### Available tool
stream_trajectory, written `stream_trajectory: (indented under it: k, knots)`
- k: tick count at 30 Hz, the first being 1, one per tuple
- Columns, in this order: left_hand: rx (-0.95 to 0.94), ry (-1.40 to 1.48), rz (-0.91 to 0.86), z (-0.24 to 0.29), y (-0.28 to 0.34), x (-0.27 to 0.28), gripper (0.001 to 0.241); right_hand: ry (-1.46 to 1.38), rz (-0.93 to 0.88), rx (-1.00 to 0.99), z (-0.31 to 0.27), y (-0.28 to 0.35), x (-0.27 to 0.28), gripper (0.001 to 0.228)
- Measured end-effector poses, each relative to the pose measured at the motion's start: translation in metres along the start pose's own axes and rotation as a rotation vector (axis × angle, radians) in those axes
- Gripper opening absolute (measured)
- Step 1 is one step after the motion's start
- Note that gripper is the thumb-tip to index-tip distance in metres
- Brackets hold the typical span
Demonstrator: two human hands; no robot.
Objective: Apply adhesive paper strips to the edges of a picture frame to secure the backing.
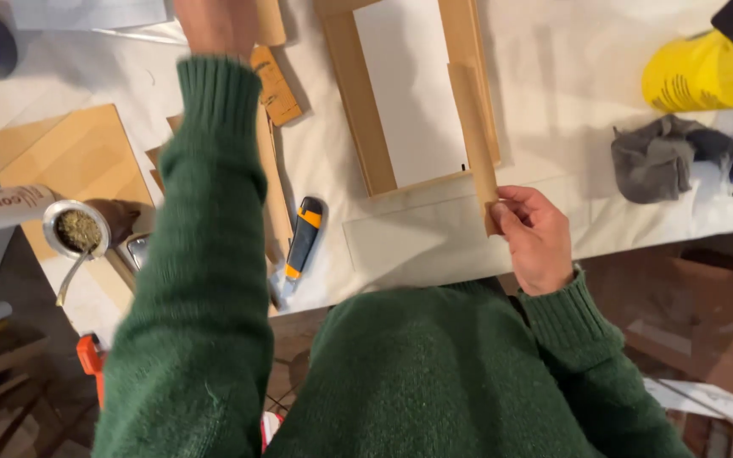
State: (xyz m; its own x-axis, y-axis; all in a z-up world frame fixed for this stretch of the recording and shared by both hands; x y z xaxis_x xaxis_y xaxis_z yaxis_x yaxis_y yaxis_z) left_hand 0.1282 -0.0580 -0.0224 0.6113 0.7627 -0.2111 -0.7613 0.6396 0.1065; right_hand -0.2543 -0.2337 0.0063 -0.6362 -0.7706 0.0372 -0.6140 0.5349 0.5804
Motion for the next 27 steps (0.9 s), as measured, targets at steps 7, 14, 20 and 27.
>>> stream_trajectory:
  k: [7,14,20,27]
  knots:
    - [0.266,0.389,-0.199,0.023,0.080,-0.106,0.049,-0.650,-0.292,-0.234,0.004,0.031,-0.038,0.037]
    - [0.299,0.468,-0.087,-0.008,0.125,-0.100,0.026,-0.816,-0.578,-0.466,-0.001,0.049,-0.044,0.042]
    - [0.326,0.451,0.154,-0.017,0.186,-0.111,0.026,-0.325,-0.415,-0.298,0.013,0.034,0.013,0.059]
    - [0.489,0.539,0.429,-0.060,0.255,-0.138,0.027,0.138,-0.360,-0.139,0.038,0.011,0.068,0.029]
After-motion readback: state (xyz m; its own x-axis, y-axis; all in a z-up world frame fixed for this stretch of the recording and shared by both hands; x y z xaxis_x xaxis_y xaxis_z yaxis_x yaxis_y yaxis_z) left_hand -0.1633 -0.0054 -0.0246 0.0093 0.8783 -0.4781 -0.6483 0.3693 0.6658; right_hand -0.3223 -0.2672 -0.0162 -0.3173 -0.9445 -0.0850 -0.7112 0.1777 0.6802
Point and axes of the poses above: each hand's wrist, its own y-axis away from the middle knuckle, its own x-axis out of the back of the hand, z = x × y, the point moved 6 cm from there along -y, towards the middle knuckle, and after that the axes turned 6 degrees about y, right-handed, at the moved point
